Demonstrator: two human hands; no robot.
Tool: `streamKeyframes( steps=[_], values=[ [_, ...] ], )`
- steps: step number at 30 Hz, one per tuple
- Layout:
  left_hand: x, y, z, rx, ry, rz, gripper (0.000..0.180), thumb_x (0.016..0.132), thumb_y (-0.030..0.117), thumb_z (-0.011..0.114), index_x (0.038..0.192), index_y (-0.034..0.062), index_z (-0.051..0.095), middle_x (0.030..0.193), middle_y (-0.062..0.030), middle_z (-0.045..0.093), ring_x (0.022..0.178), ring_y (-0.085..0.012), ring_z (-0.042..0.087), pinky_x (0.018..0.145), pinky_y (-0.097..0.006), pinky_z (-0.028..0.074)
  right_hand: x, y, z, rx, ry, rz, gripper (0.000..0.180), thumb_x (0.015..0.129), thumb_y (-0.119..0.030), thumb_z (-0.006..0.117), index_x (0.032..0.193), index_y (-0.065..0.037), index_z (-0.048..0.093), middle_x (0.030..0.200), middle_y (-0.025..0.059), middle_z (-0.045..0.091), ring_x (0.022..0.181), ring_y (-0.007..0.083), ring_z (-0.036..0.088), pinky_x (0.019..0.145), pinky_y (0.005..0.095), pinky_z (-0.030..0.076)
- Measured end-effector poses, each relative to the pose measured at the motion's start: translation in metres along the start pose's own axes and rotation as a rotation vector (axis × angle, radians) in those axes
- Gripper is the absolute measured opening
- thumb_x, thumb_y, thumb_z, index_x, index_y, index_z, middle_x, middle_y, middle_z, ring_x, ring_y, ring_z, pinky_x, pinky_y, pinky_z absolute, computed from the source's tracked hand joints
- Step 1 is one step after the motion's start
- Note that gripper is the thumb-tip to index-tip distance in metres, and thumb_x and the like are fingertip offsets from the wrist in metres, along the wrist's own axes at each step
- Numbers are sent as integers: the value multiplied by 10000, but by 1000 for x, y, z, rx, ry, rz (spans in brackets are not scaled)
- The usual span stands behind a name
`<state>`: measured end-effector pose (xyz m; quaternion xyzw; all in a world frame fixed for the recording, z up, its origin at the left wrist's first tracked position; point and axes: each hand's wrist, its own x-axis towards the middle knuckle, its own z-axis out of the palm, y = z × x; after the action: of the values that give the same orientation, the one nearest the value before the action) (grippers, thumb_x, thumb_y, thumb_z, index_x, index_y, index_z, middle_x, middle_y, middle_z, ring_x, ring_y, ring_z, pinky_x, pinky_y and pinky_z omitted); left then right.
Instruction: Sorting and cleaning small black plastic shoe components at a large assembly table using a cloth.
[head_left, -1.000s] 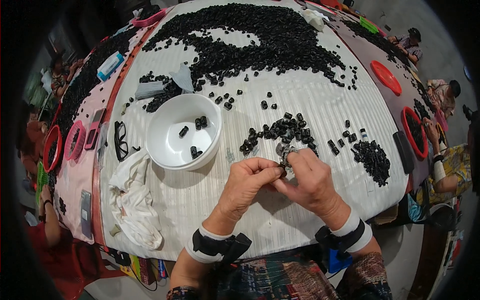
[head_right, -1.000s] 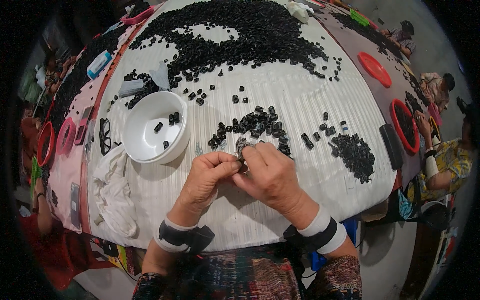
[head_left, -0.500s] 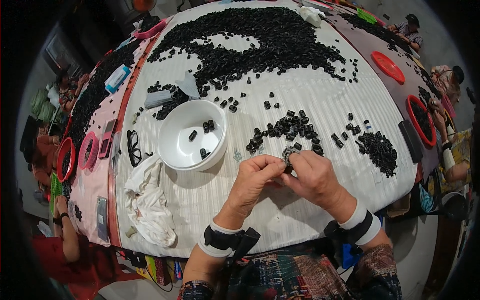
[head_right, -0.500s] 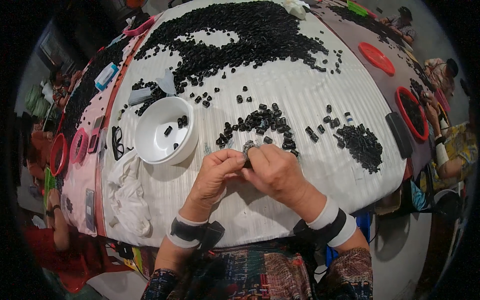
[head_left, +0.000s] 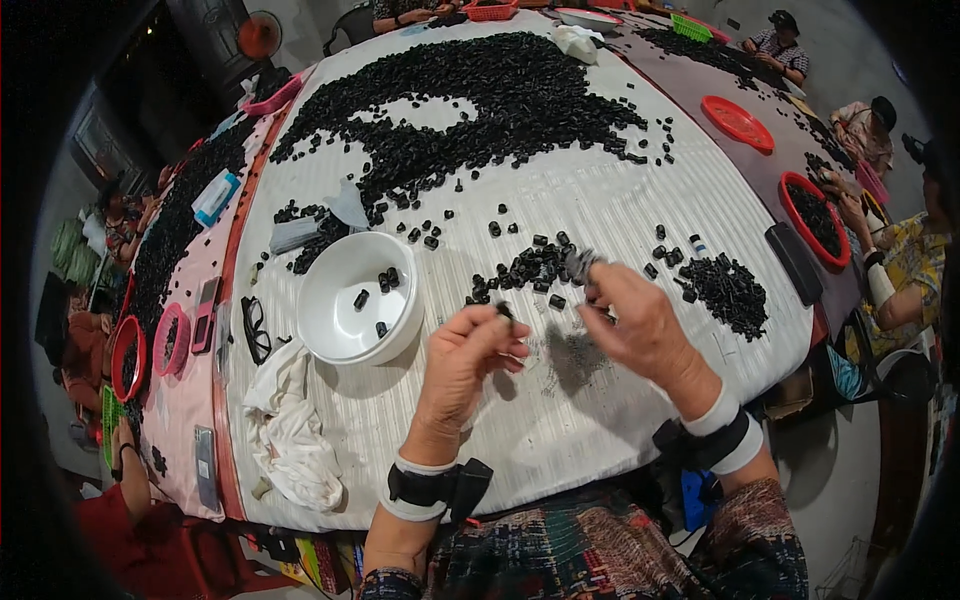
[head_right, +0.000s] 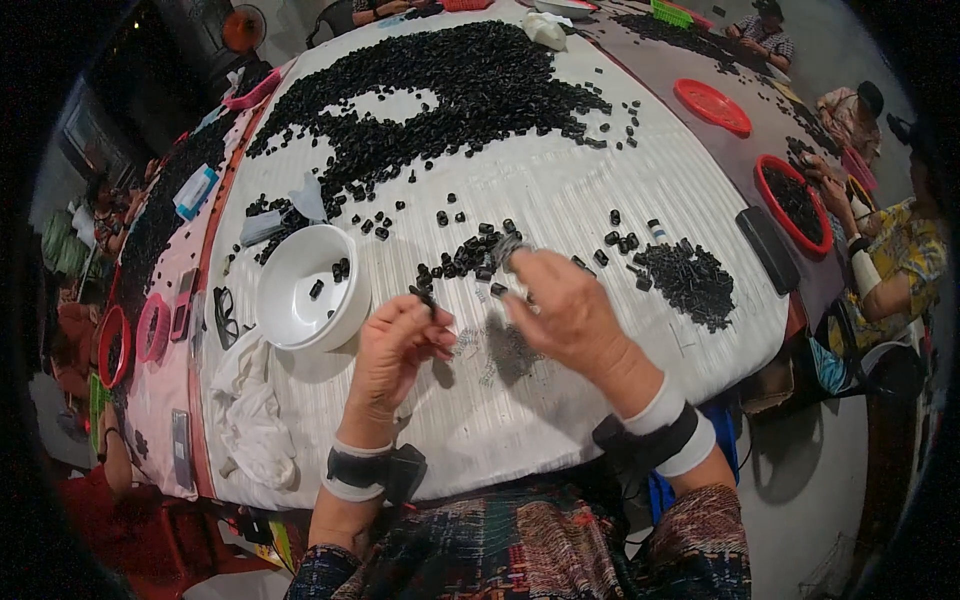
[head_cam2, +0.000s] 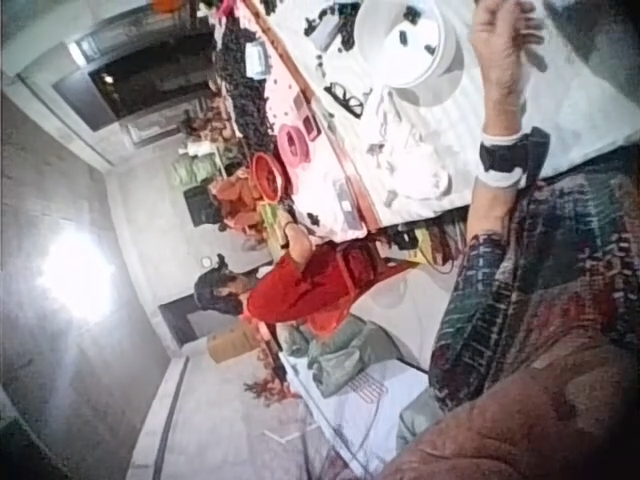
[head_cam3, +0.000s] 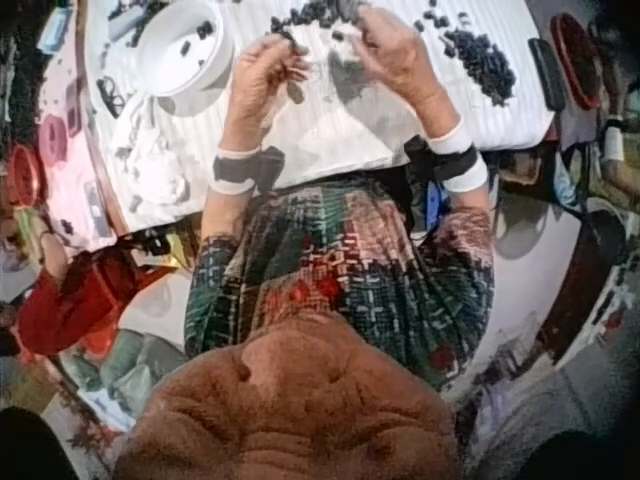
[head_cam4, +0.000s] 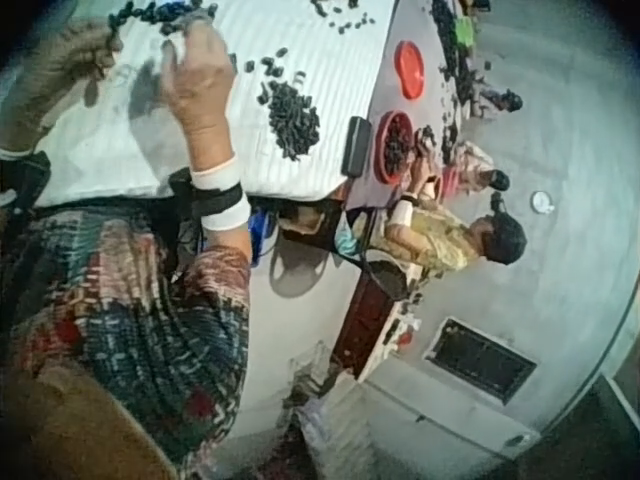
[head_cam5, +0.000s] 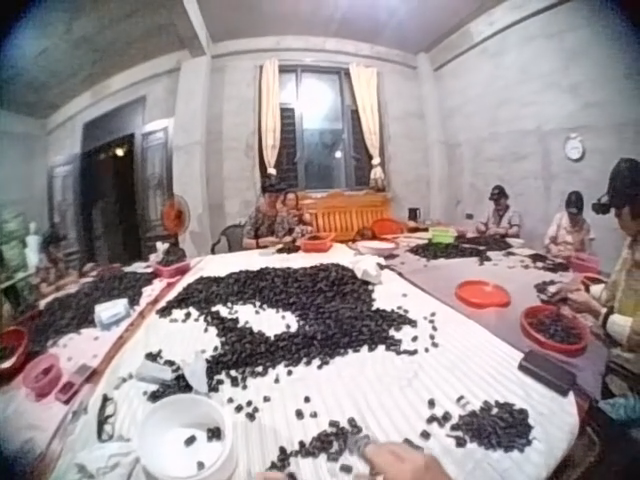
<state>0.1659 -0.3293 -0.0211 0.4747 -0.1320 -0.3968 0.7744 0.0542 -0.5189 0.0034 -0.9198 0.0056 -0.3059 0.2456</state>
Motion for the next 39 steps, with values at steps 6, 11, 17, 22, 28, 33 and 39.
streamKeyframes(
  steps=[6,11,17,22,28,33,39],
  values=[
    [4,20,-20,-211,215,367,182,953,257,553,1014,85,557,952,-87,665,685,-147,647,576,-324,552,2,38,6,-107,-77,137,263,771,-18,617,1006,3,503,859,158,554,774,345,586,658,418,492],
    [5,28,-39,-271,267,362,224,977,299,502,1076,100,526,1054,-62,652,811,-139,649,649,-306,547,5,35,36,-205,-196,128,275,753,-29,613,1002,-7,499,871,137,539,821,345,564,726,437,486],
    [7,27,-41,-364,264,351,302,1009,317,380,1147,65,474,1218,-131,560,923,-215,632,677,-345,552,-7,8,57,-195,-269,0,253,745,-42,607,983,-49,520,916,124,529,865,322,555,735,404,495],
    [4,31,-47,-381,187,335,370,1006,353,364,1235,62,375,1313,-147,500,1023,-260,613,715,-361,562,-10,-18,51,-177,-413,-140,244,757,-26,577,998,-57,548,930,122,543,874,312,564,752,395,499],
    [1,31,-42,-371,185,388,381,1009,341,372,1273,67,386,1384,-151,430,1067,-289,592,751,-398,570,20,2,44,-235,-332,-46,278,773,-2,541,1050,-30,540,1052,137,555,968,335,554,790,414,491],
    [-5,35,-33,-402,210,378,438,996,338,409,1365,118,326,1370,-166,433,1025,-308,608,744,-396,568,1,3,53,-332,-467,-52,330,785,-45,542,1114,-58,523,1231,135,523,1129,333,490,856,461,462],
    [-1,29,-35,-299,146,341,448,974,308,465,1353,87,375,1244,-166,513,949,-263,633,699,-372,567,-24,-15,44,-376,-458,-201,322,776,-77,576,1095,-98,536,1209,90,531,1160,289,471,846,428,427]
  ],
)
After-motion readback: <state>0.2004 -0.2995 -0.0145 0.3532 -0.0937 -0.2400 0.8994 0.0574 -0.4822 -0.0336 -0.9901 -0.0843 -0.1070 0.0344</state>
